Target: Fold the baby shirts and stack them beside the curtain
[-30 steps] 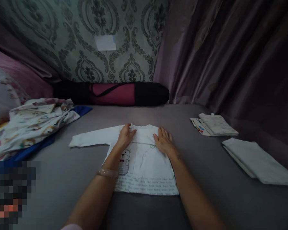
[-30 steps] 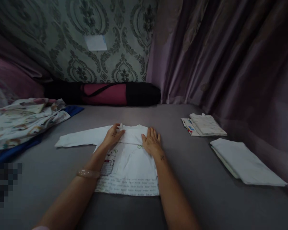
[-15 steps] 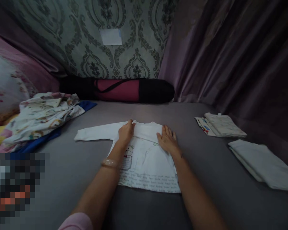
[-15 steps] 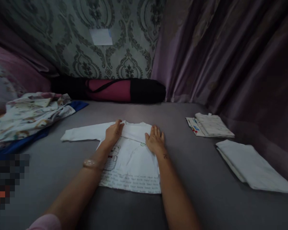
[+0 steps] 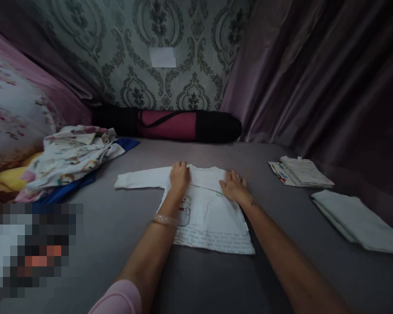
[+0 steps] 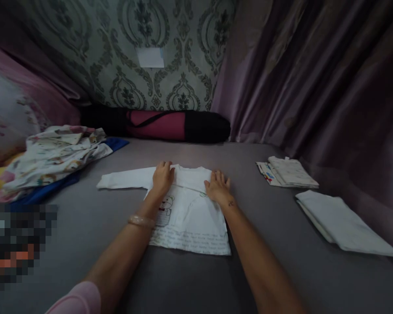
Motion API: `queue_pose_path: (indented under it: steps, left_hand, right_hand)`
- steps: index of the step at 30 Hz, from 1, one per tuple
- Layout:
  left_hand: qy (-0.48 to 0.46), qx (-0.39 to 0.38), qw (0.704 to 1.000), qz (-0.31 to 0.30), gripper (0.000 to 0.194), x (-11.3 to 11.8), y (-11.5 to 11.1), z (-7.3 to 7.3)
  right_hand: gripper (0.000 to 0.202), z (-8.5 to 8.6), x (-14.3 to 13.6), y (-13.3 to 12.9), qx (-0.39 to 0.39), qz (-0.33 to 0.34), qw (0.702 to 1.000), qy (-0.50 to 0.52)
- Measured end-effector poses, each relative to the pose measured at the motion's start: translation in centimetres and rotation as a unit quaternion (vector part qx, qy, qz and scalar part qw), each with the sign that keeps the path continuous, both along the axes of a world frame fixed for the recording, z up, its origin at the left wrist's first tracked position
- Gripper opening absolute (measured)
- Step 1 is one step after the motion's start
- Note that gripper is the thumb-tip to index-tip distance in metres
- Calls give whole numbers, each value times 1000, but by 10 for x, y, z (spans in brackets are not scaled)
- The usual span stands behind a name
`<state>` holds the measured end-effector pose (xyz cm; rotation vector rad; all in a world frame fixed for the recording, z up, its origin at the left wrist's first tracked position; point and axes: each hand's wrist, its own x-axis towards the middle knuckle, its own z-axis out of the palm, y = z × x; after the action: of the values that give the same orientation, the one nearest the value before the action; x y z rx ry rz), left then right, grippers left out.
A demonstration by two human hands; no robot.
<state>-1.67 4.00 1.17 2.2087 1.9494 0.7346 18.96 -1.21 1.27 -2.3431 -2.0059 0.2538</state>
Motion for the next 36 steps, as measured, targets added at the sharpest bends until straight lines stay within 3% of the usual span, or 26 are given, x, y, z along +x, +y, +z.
queue_pose_path:
  steps: [3, 7, 10, 13, 17, 22, 36]
  left_hand:
    - [-23, -7, 998, -62, 27, 6, -1, 5]
    - [-44, -41, 983, -173, 30, 14, -1, -3]
    - [-21, -54, 976, -211, 40, 13, 2, -18]
    - [14, -69, 976, -208, 49, 10, 4, -30]
    - [49, -85, 976, -196, 50, 10, 3, -32]
    - [92, -81, 979, -166, 53, 11, -3, -29]
    - [106, -123, 978, -134, 58, 7, -1, -33]
  right_hand:
    - [61, 10, -21, -1, 62, 81, 995, 23]
    - [62, 8, -55, 3, 23, 203, 973, 105]
    - [65, 1, -68, 8, -4, 223, 967, 126]
    - [67, -5, -70, 10, -15, 224, 966, 128]
    - [67, -11, -67, 9, -7, 212, 971, 113]
    - [64, -15, -62, 5, 11, 149, 986, 77]
    - [69, -19, -17, -4, 15, 6, 1000, 13]
